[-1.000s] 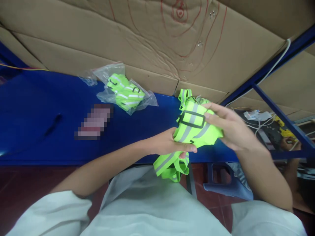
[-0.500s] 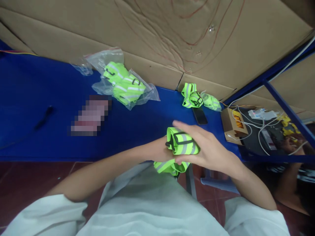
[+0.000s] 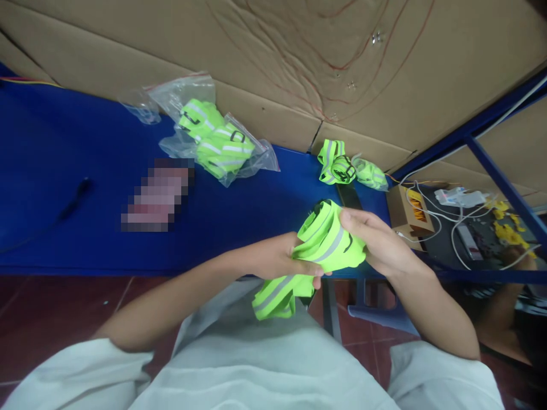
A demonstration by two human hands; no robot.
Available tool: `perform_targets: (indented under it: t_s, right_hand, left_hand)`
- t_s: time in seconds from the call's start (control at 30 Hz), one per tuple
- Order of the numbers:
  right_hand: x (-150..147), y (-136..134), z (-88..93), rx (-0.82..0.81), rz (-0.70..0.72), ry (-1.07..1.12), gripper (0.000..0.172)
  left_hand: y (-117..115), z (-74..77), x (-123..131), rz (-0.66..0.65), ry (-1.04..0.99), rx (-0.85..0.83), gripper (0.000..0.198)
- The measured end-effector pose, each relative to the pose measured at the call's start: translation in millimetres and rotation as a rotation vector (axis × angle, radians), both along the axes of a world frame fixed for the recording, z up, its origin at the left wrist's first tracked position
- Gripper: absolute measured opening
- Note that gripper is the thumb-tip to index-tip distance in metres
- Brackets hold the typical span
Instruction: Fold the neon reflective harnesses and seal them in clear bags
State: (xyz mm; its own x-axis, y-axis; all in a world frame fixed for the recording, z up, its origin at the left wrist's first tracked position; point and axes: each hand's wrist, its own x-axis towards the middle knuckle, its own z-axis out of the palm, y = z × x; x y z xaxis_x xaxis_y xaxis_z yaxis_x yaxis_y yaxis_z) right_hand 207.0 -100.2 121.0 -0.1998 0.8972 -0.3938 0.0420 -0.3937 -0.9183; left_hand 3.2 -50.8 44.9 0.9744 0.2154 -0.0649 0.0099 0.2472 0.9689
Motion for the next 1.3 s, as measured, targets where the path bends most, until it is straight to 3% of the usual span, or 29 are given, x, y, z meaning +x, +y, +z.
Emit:
perform_targets:
  t_s: [0.1,0.2,0.27,0.33,0.4,0.47,0.6,0.7,0.87,0.97,1.17,1.3]
  right_hand:
    - [-3,2,-6.2,0.043,-0.059,-0.047,0.053]
    - [-2,4,-10.5,0.386,-0.099,-0.345,0.042]
    - [0,4,-12.0,0.624,-0.029,-0.553,0.033]
    - [1,3,-13.4,0.74,0.157,-0.672,0.042]
    - [1,1,-15.8,0.757,0.329,-0.719,0.068]
    - [-1,0,-19.5,0.725,0.377,-0.726,0.088]
    - [-6,1,-27.4,0.643,0.268,-0.721,0.067]
    - [-8,2,-27.0,0.591,0.248,-0.711,0.063]
    - [-6,3,-7.8,0.619,0.123,-0.707,0.054]
    - [-1,2,4.7,0.684,0.071,-0.737,0.054]
    - [4,1,8.8,0.804,0.03,-0.828,0.054]
    - [1,0,-0.3,0.864,0.007,-0.874,0.055]
  left_hand:
    - [2,6.9,-3,0.008,-0.004,0.108,0.031]
    - [3,6.8,-3,0.044,-0.006,0.157,0.035]
    - [2,4.4,-2,0.071,-0.01,0.135,0.035]
    - [2,2.9,0,0.096,-0.037,0.124,0.036]
    - [2,3.4,1,0.116,-0.087,0.179,0.034]
    - [4,4.5,2,0.131,-0.094,0.22,0.032]
    - [8,2.1,0,0.052,-0.021,0.027,0.028]
    - [8,-6.4,-2,-0.049,-0.025,-0.136,0.037]
    - [-3,-22.0,4,-0.146,-0.079,-0.368,0.041]
    - [-8,-23.7,5,-0.188,-0.091,-0.405,0.037]
    - [-17,-24.5,3,0.185,0.018,-0.2,0.035]
    - [-38,-33.2,14,0.248,-0.042,-0.416,0.046]
